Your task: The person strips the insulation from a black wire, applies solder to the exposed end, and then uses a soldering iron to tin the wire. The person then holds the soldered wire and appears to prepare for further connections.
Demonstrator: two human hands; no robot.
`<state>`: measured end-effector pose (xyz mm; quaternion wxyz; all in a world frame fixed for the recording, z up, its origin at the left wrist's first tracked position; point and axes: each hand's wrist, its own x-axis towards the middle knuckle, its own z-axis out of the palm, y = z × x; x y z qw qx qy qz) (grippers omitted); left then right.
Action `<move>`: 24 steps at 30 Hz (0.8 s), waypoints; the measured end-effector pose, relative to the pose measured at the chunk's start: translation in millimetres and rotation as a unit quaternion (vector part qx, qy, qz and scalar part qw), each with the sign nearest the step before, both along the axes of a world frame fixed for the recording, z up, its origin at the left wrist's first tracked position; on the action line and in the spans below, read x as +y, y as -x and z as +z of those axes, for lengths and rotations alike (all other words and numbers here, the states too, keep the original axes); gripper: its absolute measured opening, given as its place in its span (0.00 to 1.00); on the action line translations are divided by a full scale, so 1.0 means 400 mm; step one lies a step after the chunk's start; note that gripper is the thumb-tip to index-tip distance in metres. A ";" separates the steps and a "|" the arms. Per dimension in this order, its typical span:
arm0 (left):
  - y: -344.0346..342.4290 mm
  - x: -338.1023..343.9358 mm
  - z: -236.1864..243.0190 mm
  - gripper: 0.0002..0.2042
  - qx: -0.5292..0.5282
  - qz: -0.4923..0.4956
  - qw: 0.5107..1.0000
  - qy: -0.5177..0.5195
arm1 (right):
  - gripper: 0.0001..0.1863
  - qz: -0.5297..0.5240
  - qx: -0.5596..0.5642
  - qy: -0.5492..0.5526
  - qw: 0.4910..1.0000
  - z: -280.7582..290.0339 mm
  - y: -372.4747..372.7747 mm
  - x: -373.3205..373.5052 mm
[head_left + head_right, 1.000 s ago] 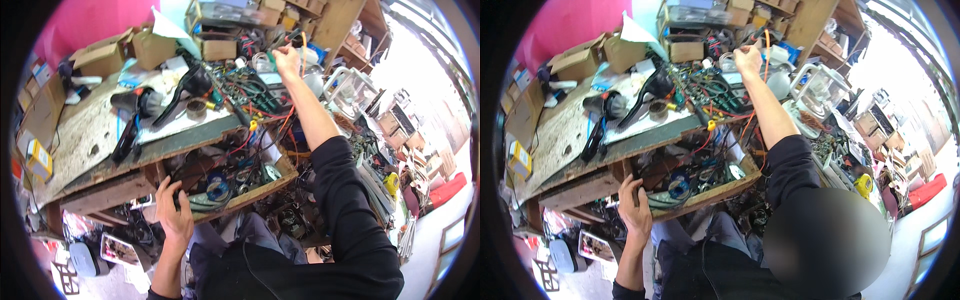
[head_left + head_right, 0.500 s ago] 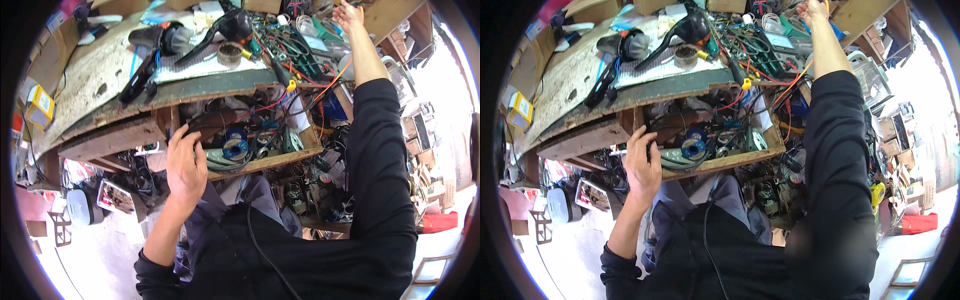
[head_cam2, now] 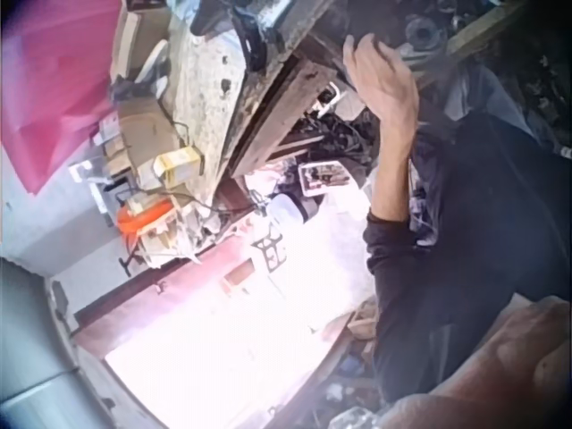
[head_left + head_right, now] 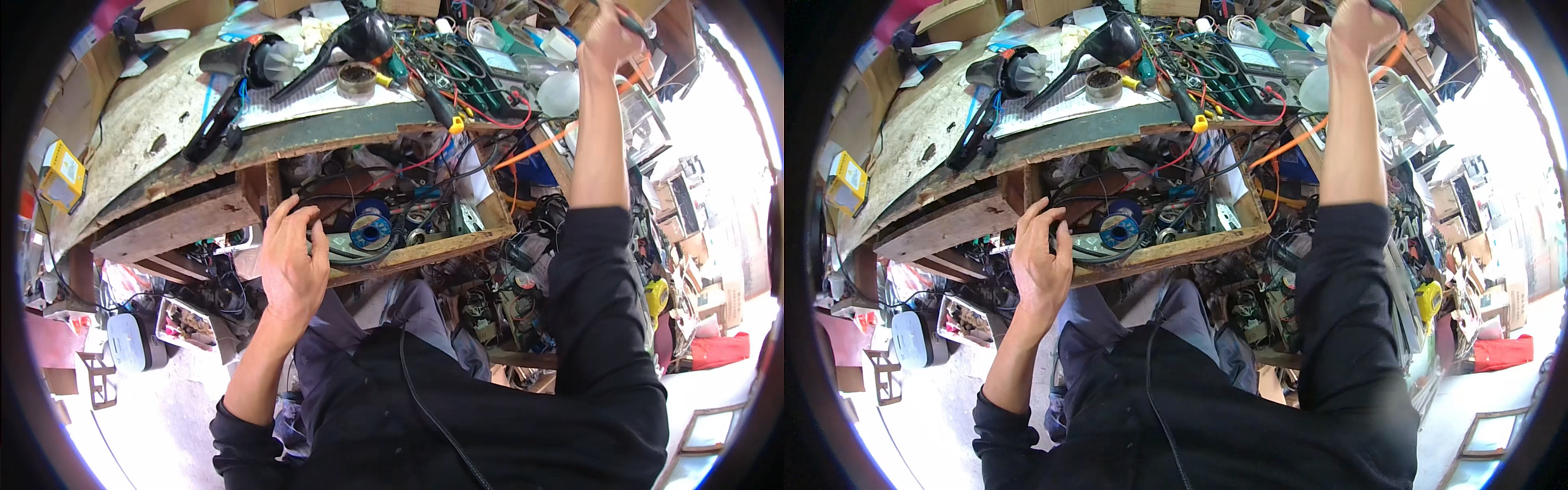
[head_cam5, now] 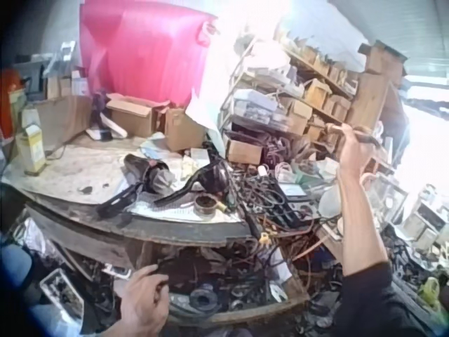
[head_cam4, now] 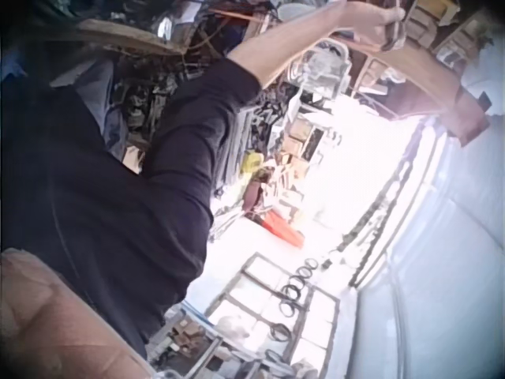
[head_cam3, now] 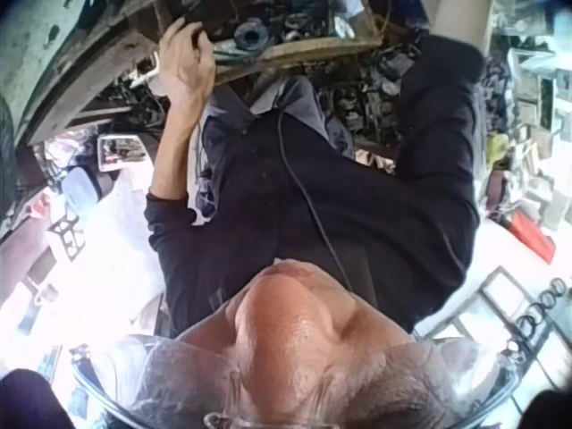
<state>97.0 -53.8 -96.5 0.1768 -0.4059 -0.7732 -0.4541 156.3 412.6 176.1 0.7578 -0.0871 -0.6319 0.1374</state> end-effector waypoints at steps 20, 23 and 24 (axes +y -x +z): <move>0.109 0.089 0.060 0.12 0.027 0.091 0.995 0.024 | 0.21 0.504 0.055 0.456 0.731 -0.464 -0.250 -0.595; 0.103 0.103 0.063 0.11 0.038 0.080 0.995 0.039 | 0.21 0.487 0.077 0.498 0.714 -0.467 -0.256 -0.607; 0.101 0.105 0.066 0.11 0.037 0.076 0.995 0.044 | 0.21 0.477 0.088 0.514 0.707 -0.467 -0.256 -0.611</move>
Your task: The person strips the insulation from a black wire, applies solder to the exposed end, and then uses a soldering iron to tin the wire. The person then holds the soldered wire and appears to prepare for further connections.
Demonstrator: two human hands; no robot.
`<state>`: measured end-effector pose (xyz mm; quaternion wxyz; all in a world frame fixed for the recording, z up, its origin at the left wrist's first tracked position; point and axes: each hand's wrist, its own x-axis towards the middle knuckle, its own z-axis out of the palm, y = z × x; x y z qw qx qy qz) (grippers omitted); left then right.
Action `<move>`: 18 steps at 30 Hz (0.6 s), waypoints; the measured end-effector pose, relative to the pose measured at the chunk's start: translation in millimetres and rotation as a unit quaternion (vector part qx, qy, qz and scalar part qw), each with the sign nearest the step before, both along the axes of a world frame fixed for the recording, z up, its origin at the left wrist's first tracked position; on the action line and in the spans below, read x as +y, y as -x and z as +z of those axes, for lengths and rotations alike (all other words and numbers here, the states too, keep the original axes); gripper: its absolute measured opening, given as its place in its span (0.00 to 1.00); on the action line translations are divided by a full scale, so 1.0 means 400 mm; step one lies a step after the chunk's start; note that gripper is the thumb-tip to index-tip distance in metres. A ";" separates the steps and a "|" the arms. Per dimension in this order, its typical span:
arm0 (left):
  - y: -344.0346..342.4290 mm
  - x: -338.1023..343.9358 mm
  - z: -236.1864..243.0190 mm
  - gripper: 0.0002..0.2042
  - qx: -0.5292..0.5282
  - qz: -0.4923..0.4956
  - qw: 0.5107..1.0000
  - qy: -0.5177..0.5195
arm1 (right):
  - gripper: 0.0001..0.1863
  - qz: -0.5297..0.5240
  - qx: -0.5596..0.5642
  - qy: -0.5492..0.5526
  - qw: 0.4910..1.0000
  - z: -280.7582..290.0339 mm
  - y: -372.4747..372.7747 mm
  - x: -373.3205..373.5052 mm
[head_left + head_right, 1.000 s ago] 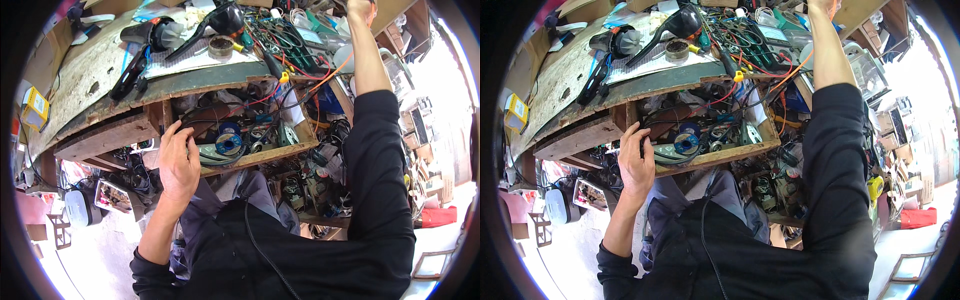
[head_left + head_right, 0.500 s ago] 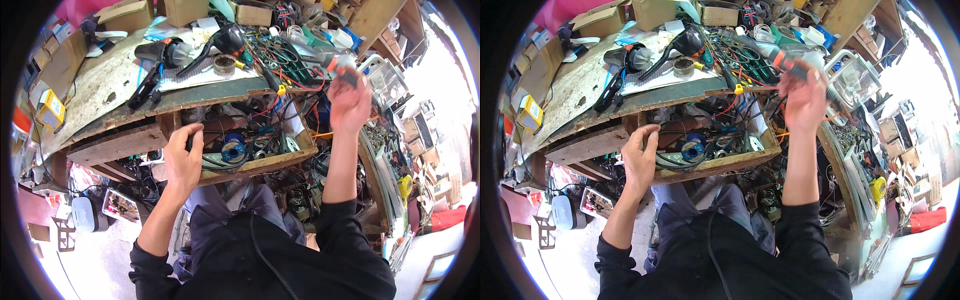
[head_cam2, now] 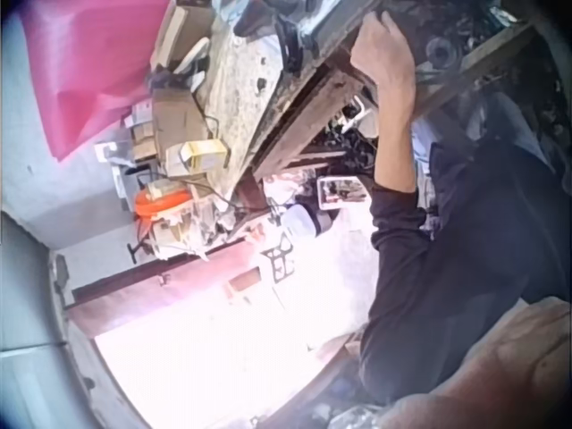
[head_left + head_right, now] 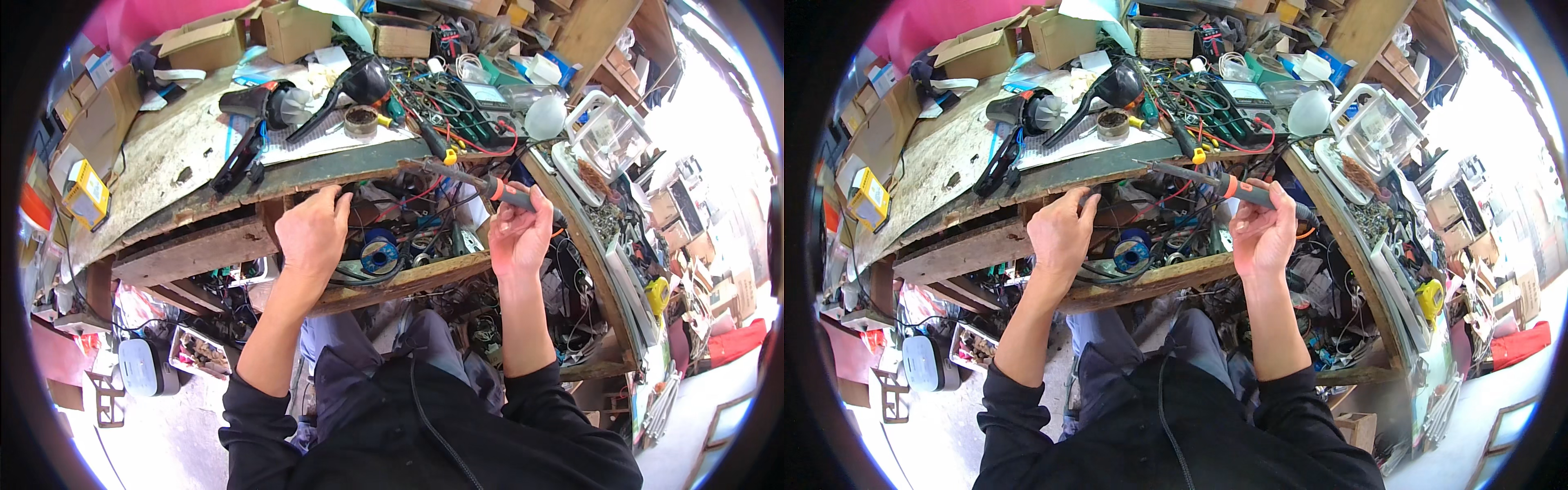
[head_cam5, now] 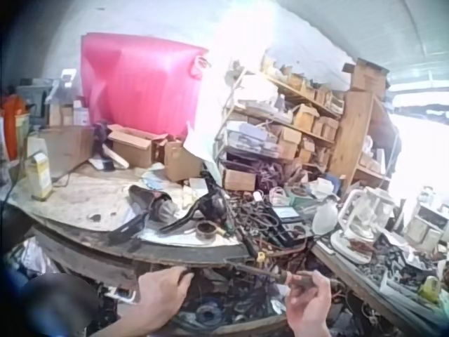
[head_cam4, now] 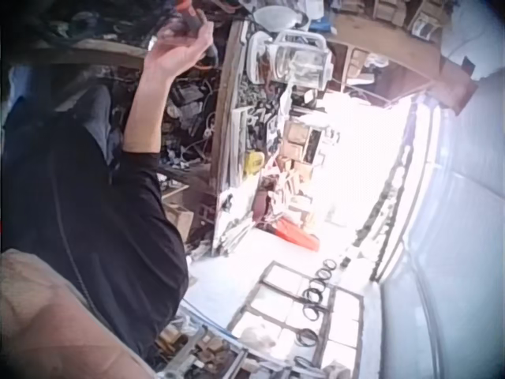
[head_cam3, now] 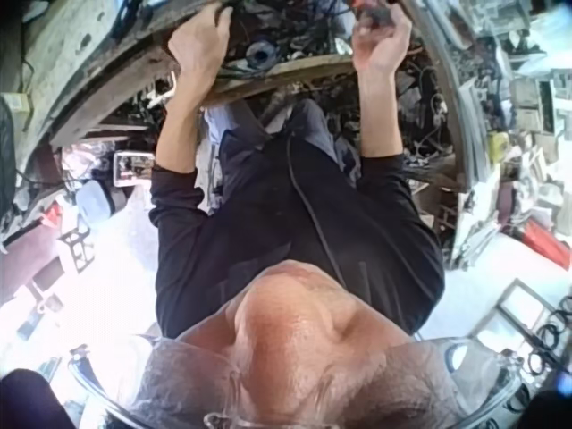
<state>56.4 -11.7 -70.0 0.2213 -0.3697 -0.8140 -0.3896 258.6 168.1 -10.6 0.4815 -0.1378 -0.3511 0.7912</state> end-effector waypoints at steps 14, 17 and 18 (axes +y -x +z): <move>0.021 0.009 -0.009 0.05 0.047 -0.030 0.998 -0.001 | 0.14 0.074 0.005 -0.143 0.987 -0.072 -0.025 -0.001; 0.020 0.008 -0.020 0.05 0.025 -0.072 0.994 -0.073 | 0.14 0.117 0.020 -0.178 0.977 -0.097 -0.036 0.018; 0.018 0.008 -0.026 0.05 0.005 -0.091 0.992 -0.093 | 0.14 0.120 0.021 -0.186 0.975 -0.105 -0.038 0.020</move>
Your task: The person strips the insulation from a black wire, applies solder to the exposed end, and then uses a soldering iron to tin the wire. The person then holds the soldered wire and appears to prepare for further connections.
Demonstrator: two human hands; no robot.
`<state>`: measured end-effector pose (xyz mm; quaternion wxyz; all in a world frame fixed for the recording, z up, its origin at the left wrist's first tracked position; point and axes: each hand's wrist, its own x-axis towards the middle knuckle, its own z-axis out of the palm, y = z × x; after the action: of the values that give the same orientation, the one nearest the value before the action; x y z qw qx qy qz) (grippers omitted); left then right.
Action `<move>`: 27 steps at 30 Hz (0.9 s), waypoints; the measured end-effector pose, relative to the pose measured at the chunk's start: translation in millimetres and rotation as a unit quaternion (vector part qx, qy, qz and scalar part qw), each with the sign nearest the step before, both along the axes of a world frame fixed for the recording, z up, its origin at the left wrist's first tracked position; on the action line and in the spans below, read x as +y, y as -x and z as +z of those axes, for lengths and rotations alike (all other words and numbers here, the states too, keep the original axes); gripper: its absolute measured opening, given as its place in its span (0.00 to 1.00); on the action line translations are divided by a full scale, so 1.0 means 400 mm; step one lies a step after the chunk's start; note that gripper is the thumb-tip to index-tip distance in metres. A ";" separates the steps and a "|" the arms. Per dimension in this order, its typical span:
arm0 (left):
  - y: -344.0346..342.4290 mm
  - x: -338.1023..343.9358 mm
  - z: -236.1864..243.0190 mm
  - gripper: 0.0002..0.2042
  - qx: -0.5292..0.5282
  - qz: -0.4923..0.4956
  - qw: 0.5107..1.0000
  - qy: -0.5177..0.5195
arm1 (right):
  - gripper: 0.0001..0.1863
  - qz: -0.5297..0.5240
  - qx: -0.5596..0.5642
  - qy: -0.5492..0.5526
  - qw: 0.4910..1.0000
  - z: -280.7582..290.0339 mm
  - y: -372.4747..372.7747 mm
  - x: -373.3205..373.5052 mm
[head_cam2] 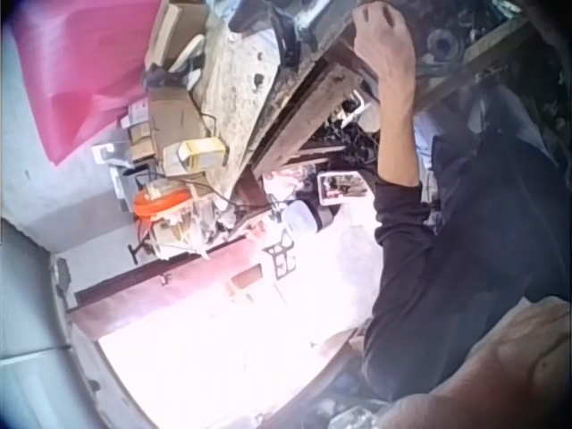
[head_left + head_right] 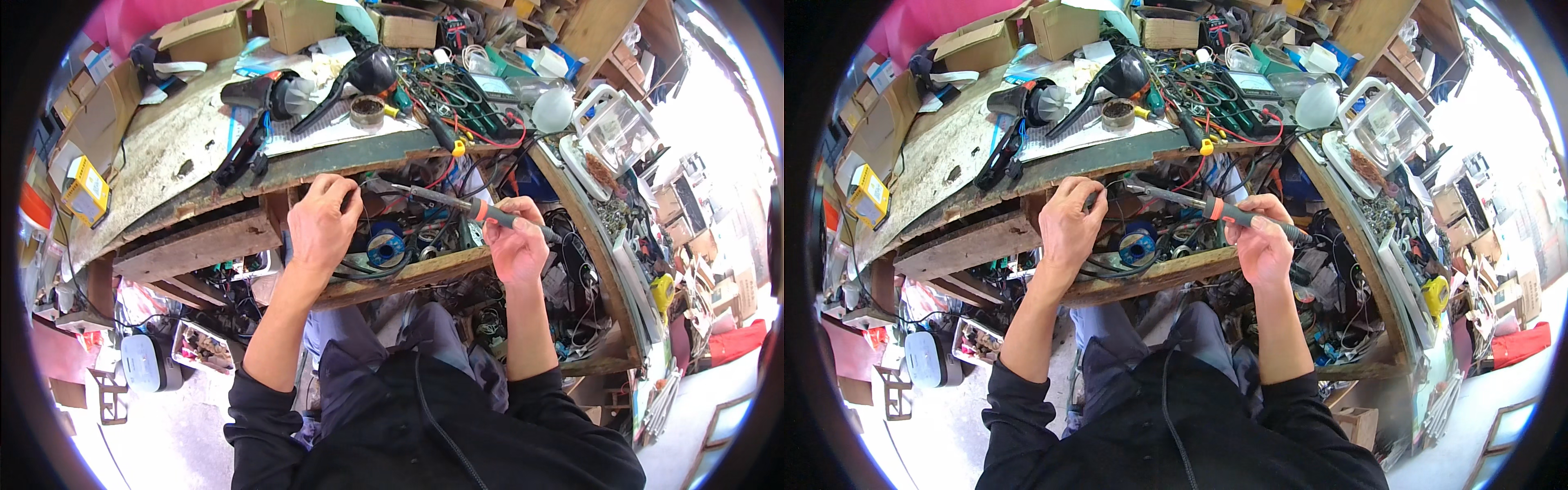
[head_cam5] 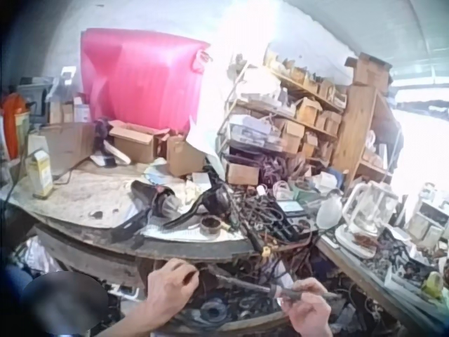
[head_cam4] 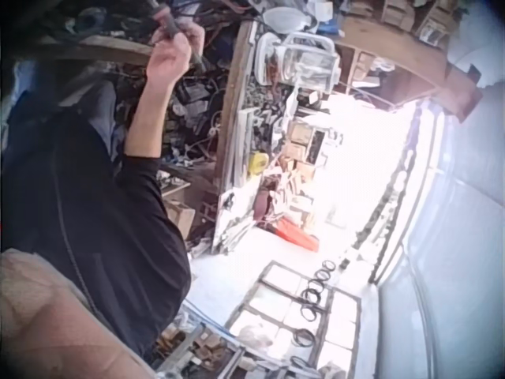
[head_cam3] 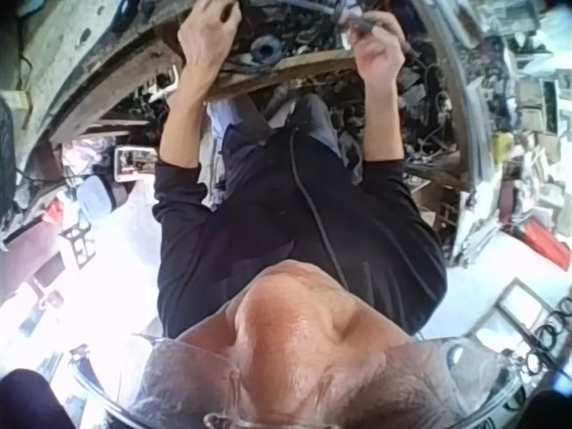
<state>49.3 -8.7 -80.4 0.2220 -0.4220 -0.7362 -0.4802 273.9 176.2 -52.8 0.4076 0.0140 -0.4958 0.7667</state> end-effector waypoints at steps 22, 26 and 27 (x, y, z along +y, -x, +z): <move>-0.017 -0.026 -0.017 0.05 -0.177 -0.150 0.969 -0.080 | 0.12 -0.009 -0.024 -0.023 0.999 -0.130 0.002 0.037; -0.021 -0.027 -0.018 0.05 -0.162 -0.157 0.969 -0.100 | 0.15 0.000 -0.024 -0.041 0.999 -0.138 0.003 0.046; -0.019 -0.026 -0.020 0.05 -0.147 -0.156 0.972 -0.100 | 0.15 -0.004 -0.029 -0.041 0.999 -0.135 0.004 0.043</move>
<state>56.8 -19.3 -88.5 0.0746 -0.4323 -0.6343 -0.6366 272.2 193.6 -106.7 0.3951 0.0072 -0.5387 0.7441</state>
